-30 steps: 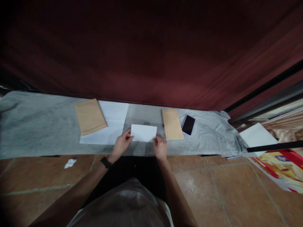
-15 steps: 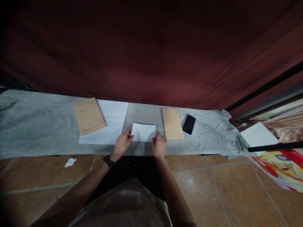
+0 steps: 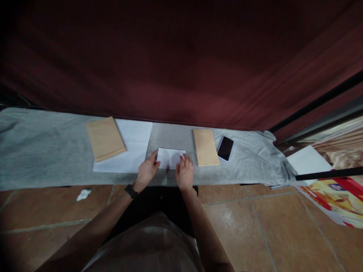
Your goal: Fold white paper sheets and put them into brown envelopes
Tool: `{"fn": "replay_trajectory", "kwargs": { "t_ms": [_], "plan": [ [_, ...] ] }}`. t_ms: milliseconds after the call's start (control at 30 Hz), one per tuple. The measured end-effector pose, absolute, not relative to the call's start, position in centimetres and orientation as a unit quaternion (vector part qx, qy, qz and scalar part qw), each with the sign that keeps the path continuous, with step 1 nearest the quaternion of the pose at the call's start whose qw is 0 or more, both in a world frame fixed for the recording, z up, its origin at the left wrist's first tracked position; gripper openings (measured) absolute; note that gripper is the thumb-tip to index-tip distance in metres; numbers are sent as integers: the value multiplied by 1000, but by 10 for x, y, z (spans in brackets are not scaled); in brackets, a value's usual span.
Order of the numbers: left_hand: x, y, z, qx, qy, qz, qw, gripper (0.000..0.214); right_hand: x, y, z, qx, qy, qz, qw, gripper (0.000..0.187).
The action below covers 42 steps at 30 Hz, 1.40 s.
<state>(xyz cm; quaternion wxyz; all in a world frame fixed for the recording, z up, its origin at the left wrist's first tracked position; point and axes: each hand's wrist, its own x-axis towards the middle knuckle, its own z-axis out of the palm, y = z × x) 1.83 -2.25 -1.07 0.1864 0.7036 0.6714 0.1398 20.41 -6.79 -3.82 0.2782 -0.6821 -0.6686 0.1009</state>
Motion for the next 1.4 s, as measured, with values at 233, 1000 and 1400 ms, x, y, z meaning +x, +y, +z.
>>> {"fn": "replay_trajectory", "kwargs": {
  "t_ms": [233,1000,1400],
  "plan": [
    [18,-23,-14,712,663,146,179,59,175,-53,-40,-643,-710,152,245,50],
    [40,-20,-44,872,457,143,103,67,180,-56,-57,-644,-734,94,194,55],
    [35,-23,-48,868,480,124,35,58,205,-71,-72,-679,-713,-45,171,56]
  ]
}}
